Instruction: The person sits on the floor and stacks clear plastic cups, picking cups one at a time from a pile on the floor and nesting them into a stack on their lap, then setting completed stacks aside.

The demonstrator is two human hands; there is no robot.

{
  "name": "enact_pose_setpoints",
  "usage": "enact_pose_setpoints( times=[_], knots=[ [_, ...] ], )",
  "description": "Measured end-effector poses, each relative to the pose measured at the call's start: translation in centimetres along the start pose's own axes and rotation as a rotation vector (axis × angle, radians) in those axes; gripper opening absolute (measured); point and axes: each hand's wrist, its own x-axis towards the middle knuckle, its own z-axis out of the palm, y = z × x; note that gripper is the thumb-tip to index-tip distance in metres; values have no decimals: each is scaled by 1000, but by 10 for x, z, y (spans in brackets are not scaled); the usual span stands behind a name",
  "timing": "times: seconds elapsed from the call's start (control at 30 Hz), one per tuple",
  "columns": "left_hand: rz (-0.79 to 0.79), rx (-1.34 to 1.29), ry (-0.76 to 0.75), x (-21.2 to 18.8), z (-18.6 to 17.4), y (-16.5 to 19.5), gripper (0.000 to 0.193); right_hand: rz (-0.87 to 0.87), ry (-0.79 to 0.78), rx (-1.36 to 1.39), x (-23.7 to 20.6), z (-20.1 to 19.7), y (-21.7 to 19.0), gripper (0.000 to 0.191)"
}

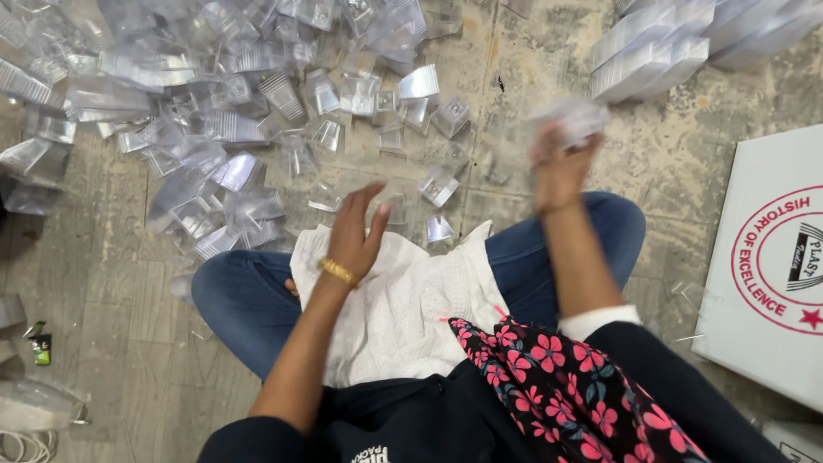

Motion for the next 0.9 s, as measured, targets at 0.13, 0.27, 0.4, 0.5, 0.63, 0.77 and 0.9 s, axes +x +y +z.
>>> enact_pose_setpoints(
  times=[0.13, 0.27, 0.4, 0.5, 0.63, 0.77, 0.9],
  knots=[
    [-51, 281, -149, -35, -25, 2, 35, 363, 336, -222, 114, -48, -17, 78],
    [-137, 367, -175, -40, -20, -2, 31, 248, 532, -422, 160, -26, 0, 136],
    [-155, 383, -94, -34, -13, -8, 28, 354, 658, -372, 207, -1, -13, 152],
    [-226, 397, -91, -28, -7, -15, 26, 319, 767, -450, 250, 8, -31, 154],
    [-296, 386, -86, -23, -1, -24, 24, 287, 865, -423, 319, 4, -51, 166],
    [-346, 370, -81, -19, 3, -37, 24, 226, 864, -212, 392, -27, -65, 153],
    [-325, 325, -119, -18, 4, -51, 30, 179, 831, -140, 433, -70, -68, 106]
  ],
)
